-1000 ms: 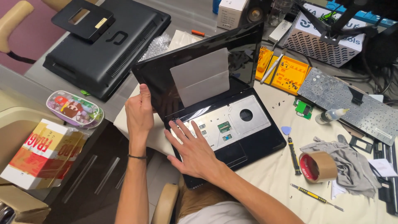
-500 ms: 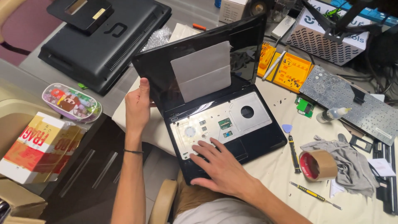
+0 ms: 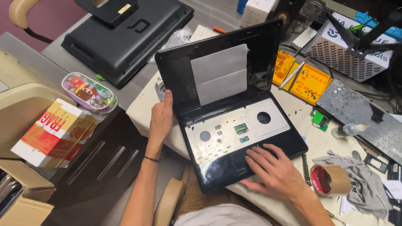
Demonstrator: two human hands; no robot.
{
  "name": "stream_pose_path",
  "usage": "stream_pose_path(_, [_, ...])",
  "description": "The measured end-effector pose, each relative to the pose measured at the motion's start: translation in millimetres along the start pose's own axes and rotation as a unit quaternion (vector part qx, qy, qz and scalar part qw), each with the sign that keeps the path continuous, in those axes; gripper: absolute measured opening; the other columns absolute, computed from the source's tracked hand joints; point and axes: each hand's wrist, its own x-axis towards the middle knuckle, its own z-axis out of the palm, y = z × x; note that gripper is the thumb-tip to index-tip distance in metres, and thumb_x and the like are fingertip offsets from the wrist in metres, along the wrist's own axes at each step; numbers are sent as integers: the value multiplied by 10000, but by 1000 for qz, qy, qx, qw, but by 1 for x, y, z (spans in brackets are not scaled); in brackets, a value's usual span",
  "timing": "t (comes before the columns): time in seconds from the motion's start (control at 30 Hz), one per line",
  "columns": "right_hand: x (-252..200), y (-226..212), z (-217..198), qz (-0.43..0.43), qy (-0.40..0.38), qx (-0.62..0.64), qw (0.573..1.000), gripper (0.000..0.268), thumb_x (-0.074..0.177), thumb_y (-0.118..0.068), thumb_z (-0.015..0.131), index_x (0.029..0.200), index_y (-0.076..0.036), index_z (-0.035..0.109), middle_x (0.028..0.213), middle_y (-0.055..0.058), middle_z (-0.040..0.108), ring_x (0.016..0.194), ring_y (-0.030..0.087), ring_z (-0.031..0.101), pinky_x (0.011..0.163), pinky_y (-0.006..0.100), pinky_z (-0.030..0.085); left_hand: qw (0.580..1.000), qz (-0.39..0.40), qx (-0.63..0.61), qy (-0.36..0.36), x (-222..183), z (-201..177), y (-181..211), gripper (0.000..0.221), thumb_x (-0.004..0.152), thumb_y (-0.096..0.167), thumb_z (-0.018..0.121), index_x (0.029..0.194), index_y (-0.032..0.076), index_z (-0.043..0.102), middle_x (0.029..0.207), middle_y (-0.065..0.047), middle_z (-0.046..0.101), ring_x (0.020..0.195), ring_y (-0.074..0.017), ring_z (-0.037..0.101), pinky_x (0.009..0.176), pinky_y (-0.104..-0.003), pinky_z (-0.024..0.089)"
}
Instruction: Using a plastic spudger and fingers to pry the plastic bezel away from a laptop screen assembly.
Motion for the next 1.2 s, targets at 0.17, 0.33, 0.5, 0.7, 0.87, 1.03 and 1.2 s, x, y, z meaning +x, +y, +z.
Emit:
stream_pose_path(0.17, [-45, 11, -29, 105, 42, -81, 990, 749, 954, -686, 772, 1360, -56, 753, 1394, 162, 767, 1238, 303, 754, 1121, 533, 540, 984, -134, -113, -46, -38, 2, 17, 829, 1088, 715, 255, 810, 57, 677, 723, -141, 749, 668, -260, 794, 678, -317, 634])
stream_pose_path(0.33, [-66, 18, -27, 194, 86, -31, 977, 640, 1104, -539, 516, 1507, -70, 680, 1592, 269, 598, 1504, 480, 578, 1306, 675, 449, 969, -210, -112, -65, -64, 16, 1, 800, 1104, 702, 185, 907, 86, 656, 740, -130, 787, 702, -299, 856, 751, -303, 559])
stream_pose_path(0.5, [-48, -3, -8, 301, 202, 25, 932, 728, 1240, -528, 325, 1558, 52, 627, 1726, 342, 361, 1692, 534, 357, 1471, 744, 303, 956, -244, -136, -85, -92, 20, 16, 911, 1067, 693, 167, 1173, 92, 843, 938, -113, 897, 850, -280, 899, 931, -253, 562])
stream_pose_path(0.7, [-15, 3, -22, 431, 325, 211, 815, 598, 1301, -448, 391, 1662, 29, 415, 1795, 248, 295, 1719, 410, 349, 1445, 599, 386, 927, -251, -256, -109, -111, 42, 14, 895, 1077, 658, 266, 1217, -38, 811, 1044, -223, 883, 965, -362, 897, 877, -260, 622])
stream_pose_path(0.87, [-2, 26, -37, 435, 346, 244, 795, 498, 1232, -282, 478, 1615, 33, 435, 1757, 309, 435, 1673, 380, 420, 1423, 472, 324, 932, -262, -137, -208, -116, 37, 20, 1005, 1047, 688, 235, 1046, -111, 844, 993, -243, 903, 919, -316, 902, 909, -282, 667])
stream_pose_path(1.03, [4, 34, -32, 469, 355, 270, 762, 516, 1181, -370, 560, 1562, -37, 462, 1537, 203, 563, 1445, 264, 543, 1287, 398, 439, 944, -223, -117, -212, -120, 35, 8, 848, 1130, 556, 305, 954, -63, 857, 771, -230, 847, 692, -311, 838, 661, -322, 684])
stream_pose_path(1.2, [14, 37, -34, 491, 351, 289, 743, 531, 1128, -421, 599, 1539, -101, 495, 1455, 157, 602, 1348, 191, 570, 1224, 348, 462, 964, -187, -7, -187, -133, 22, 19, 572, 1159, 408, 459, 823, 55, 759, 742, -82, 826, 627, -145, 736, 571, -288, 584])
